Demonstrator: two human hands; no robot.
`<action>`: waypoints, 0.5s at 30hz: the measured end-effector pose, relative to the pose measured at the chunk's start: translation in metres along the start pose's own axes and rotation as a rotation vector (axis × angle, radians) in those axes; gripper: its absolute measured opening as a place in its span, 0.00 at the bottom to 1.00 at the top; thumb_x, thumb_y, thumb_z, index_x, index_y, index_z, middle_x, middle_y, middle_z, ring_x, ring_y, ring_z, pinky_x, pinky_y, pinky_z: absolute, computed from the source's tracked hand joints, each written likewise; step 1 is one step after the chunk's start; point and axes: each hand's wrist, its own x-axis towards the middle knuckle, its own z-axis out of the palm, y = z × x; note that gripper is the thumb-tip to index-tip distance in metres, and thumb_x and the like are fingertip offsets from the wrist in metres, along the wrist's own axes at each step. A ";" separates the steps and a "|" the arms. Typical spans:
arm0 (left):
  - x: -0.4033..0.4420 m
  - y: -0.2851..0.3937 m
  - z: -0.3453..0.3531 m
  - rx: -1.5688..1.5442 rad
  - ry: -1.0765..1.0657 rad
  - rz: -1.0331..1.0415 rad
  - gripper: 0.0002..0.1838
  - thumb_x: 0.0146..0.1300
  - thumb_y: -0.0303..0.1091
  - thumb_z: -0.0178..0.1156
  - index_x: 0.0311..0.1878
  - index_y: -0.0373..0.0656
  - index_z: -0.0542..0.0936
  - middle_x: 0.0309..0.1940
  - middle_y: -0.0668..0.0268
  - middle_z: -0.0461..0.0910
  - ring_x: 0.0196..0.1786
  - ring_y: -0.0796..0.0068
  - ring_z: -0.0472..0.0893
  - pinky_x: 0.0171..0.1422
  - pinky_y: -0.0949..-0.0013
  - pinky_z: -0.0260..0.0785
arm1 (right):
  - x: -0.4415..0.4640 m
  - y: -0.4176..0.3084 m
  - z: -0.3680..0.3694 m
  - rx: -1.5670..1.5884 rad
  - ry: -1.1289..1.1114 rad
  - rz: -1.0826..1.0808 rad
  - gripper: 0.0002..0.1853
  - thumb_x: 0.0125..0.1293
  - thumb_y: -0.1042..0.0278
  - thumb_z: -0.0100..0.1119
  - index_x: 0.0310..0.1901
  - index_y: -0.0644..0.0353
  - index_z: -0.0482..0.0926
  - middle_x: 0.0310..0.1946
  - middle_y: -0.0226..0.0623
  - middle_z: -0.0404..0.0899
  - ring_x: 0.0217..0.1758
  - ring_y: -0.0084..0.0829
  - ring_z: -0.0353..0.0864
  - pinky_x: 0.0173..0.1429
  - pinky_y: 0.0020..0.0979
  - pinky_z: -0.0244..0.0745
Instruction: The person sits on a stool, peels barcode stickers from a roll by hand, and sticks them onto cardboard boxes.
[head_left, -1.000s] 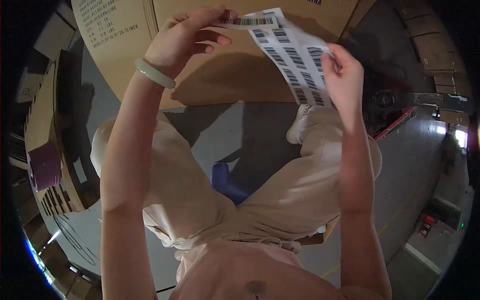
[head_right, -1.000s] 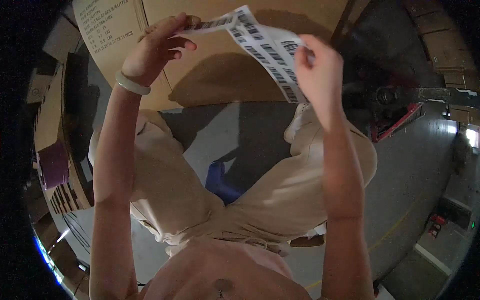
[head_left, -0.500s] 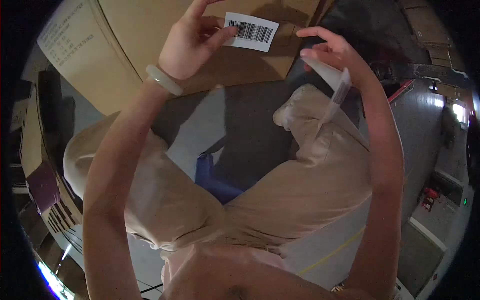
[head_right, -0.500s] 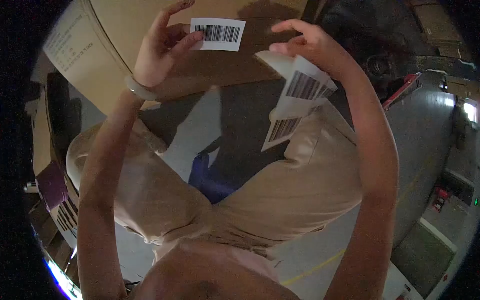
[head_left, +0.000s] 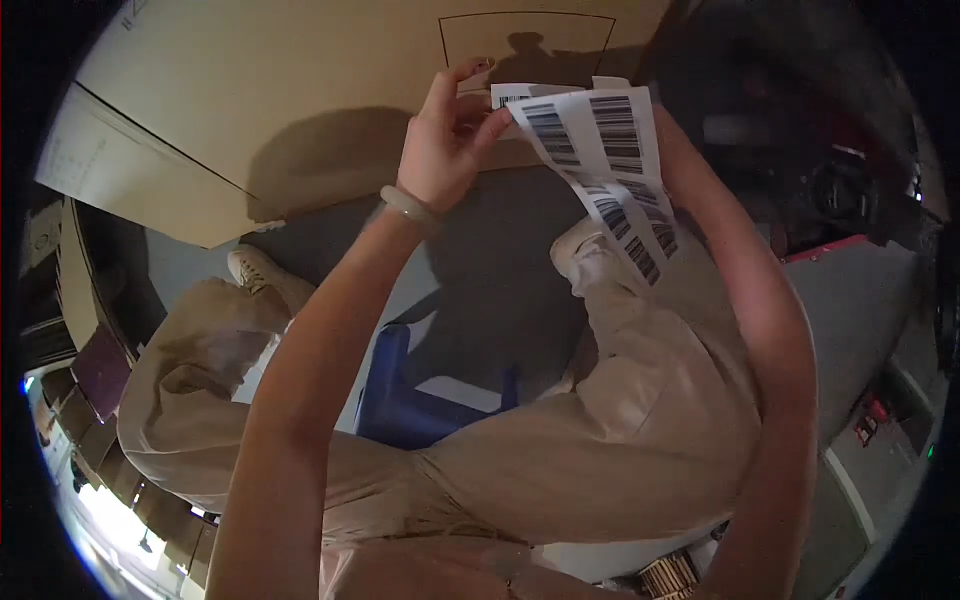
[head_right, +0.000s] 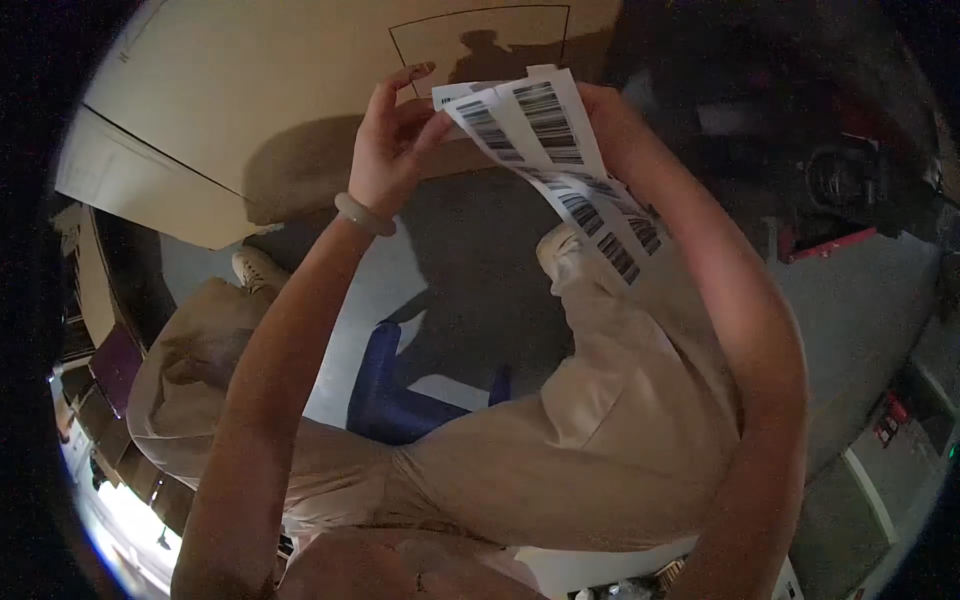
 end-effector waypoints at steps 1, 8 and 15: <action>0.002 -0.004 0.001 -0.006 -0.002 0.002 0.25 0.57 0.32 0.62 0.55 0.43 0.64 0.32 0.59 0.81 0.33 0.74 0.81 0.38 0.73 0.72 | -0.001 -0.001 0.001 -0.184 -0.042 -0.113 0.13 0.64 0.68 0.51 0.49 0.57 0.76 0.39 0.39 0.80 0.41 0.27 0.79 0.46 0.32 0.75; 0.012 -0.017 0.000 -0.049 0.115 -0.004 0.22 0.57 0.31 0.61 0.53 0.42 0.65 0.32 0.58 0.81 0.30 0.74 0.81 0.35 0.72 0.73 | 0.026 0.012 0.010 -0.034 -0.040 -0.116 0.13 0.61 0.70 0.56 0.48 0.58 0.76 0.37 0.38 0.80 0.41 0.26 0.79 0.45 0.30 0.75; 0.017 -0.026 -0.001 0.018 0.156 0.014 0.21 0.57 0.32 0.62 0.50 0.41 0.65 0.32 0.57 0.81 0.30 0.70 0.82 0.34 0.71 0.73 | 0.042 0.021 0.029 -0.026 0.165 -0.196 0.14 0.57 0.66 0.62 0.44 0.61 0.77 0.29 0.33 0.79 0.30 0.21 0.76 0.35 0.24 0.72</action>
